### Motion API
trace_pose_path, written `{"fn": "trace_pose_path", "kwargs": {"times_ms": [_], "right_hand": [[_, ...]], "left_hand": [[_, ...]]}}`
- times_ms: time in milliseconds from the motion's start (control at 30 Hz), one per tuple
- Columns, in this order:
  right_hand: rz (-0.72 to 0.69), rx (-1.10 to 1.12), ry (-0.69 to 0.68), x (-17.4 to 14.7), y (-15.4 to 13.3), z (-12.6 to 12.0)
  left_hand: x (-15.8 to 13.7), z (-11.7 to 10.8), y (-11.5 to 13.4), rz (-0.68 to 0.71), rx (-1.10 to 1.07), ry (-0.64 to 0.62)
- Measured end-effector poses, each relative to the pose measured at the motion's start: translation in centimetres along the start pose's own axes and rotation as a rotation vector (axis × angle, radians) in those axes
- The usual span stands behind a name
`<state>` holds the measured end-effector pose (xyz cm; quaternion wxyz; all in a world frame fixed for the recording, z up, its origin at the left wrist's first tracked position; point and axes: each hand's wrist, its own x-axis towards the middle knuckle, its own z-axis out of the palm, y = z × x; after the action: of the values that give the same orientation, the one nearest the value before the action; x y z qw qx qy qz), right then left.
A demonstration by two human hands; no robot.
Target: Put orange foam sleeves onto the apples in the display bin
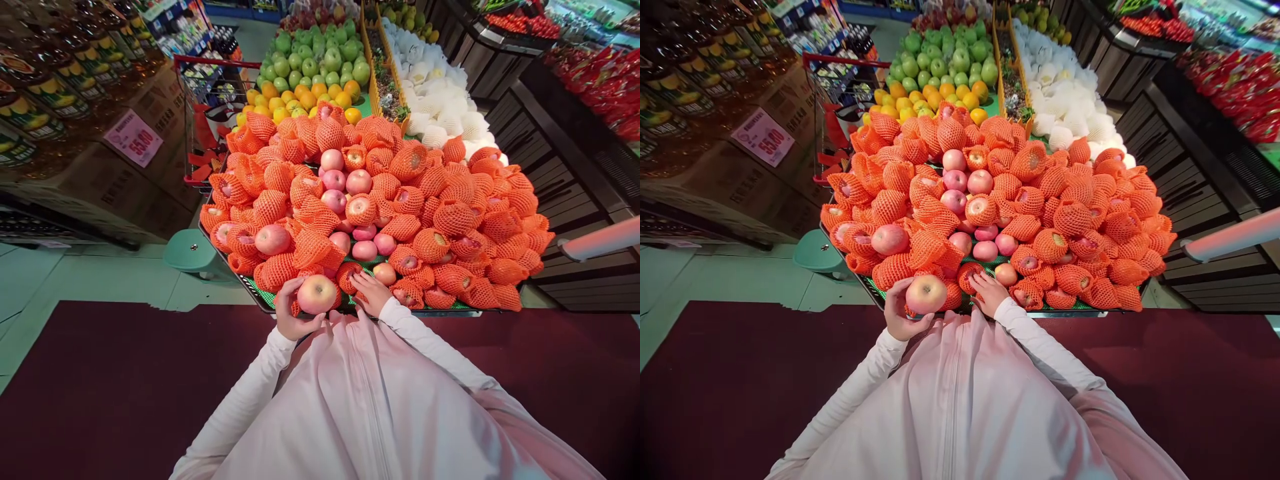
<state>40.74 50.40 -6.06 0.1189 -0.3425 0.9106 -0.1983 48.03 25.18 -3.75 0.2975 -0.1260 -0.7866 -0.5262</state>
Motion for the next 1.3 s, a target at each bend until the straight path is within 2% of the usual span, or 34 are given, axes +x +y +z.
{"fn": "trace_pose_path", "kwargs": {"times_ms": [67,167,233,367,467,533,600,667,767,867,933,1033,1133,1300], "right_hand": [[-0.001,0.037,0.0,0.1,0.2,-0.2],[0.021,0.157,0.176,-0.8,0.0,-1.3],[-0.008,0.317,0.265,-2.0,-0.7,-2.2],[-0.124,0.572,0.199,-4.2,-2.1,-2.6],[-0.04,0.61,0.222,-5.0,-2.2,-1.8],[0.04,0.653,0.252,-5.2,-1.8,-1.4],[0.106,0.678,0.261,-5.4,-1.2,-1.3],[0.161,0.669,0.292,-5.6,-0.7,-1.5],[0.187,0.641,0.386,-5.8,0.1,-2.2],[0.192,0.593,0.471,-5.9,0.5,-2.6],[0.215,0.565,0.527,-5.9,0.7,-2.7],[0.235,0.565,0.594,-5.7,0.9,-2.8],[0.203,0.554,0.573,-5.5,1.0,-3.0],[0.194,0.469,0.557,-4.7,1.2,-3.1]], "left_hand": [[-0.1,0.2,0.4,0.004,0.026,-0.008],[-0.3,0.8,1.3,0.018,0.079,-0.048],[-0.4,1.5,1.9,0.024,0.122,-0.119],[-0.6,3.5,2.9,0.136,0.232,-0.374],[-0.2,4.9,3.5,0.201,0.293,-0.594],[0.4,5.6,3.8,0.159,0.307,-0.722],[1.2,5.9,4.1,0.12,0.301,-0.785],[2.1,5.8,4.2,0.128,0.296,-0.741],[3.3,4.7,4.0,0.128,0.387,-0.489],[3.8,3.1,3.1,0.051,0.569,-0.221],[3.6,2.0,2.1,-0.011,0.654,-0.129],[3.1,0.8,0.6,-0.056,0.694,-0.122],[2.8,0.1,-0.3,-0.021,0.651,-0.17],[3.7,-0.7,1.0,0.131,0.521,-0.147]]}}
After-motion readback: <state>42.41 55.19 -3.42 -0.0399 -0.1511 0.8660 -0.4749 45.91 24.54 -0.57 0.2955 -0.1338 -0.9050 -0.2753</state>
